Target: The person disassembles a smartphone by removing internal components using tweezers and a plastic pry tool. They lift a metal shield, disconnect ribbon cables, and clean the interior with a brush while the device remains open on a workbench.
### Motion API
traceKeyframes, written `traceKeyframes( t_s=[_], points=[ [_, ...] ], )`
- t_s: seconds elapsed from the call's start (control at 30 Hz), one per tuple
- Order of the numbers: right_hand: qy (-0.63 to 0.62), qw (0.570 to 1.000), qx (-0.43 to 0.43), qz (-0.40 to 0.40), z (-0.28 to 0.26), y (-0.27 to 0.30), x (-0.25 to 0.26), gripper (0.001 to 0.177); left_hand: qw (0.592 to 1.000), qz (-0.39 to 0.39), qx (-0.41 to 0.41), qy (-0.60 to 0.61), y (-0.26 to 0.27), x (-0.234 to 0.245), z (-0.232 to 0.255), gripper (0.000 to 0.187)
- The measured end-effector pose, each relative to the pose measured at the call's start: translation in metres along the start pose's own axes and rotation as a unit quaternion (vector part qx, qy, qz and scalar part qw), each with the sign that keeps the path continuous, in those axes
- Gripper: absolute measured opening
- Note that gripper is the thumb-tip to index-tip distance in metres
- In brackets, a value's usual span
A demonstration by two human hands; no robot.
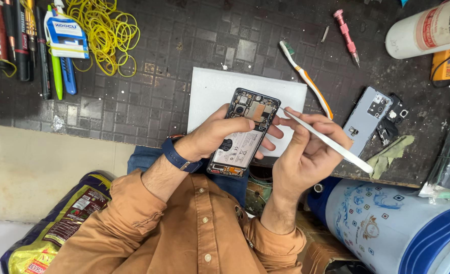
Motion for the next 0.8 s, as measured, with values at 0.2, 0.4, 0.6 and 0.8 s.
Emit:
traceKeyframes(
  t_s=[0.2, 0.4, 0.6, 0.8],
  points=[
    [0.018, 1.000, 0.001, -0.021, 0.006, -0.004, -0.002, 0.021, 1.000, -0.004, 0.006, 0.002, 0.000, 0.000, -0.001, 0.051],
    [0.007, 0.999, -0.005, -0.041, 0.013, -0.005, -0.002, 0.021, 1.000, -0.002, 0.011, 0.004, 0.000, -0.001, 0.000, 0.050],
    [-0.029, 0.993, 0.002, -0.111, 0.024, -0.022, -0.002, 0.024, 1.000, 0.000, 0.022, -0.010, 0.000, -0.004, 0.000, 0.044],
    [-0.045, 0.990, -0.023, -0.132, 0.034, -0.025, -0.005, 0.024, 1.000, 0.000, 0.025, -0.018, 0.000, -0.003, -0.001, 0.044]
  ],
)
Point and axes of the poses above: each hand's wrist, its own y-axis away from the middle knuckle, its own x-axis out of the back of the hand, z = x × y, the point moved 9 cm from there along -y, towards the middle knuckle, and after that the axes turned 11 degrees about y, right-handed, at the moved point
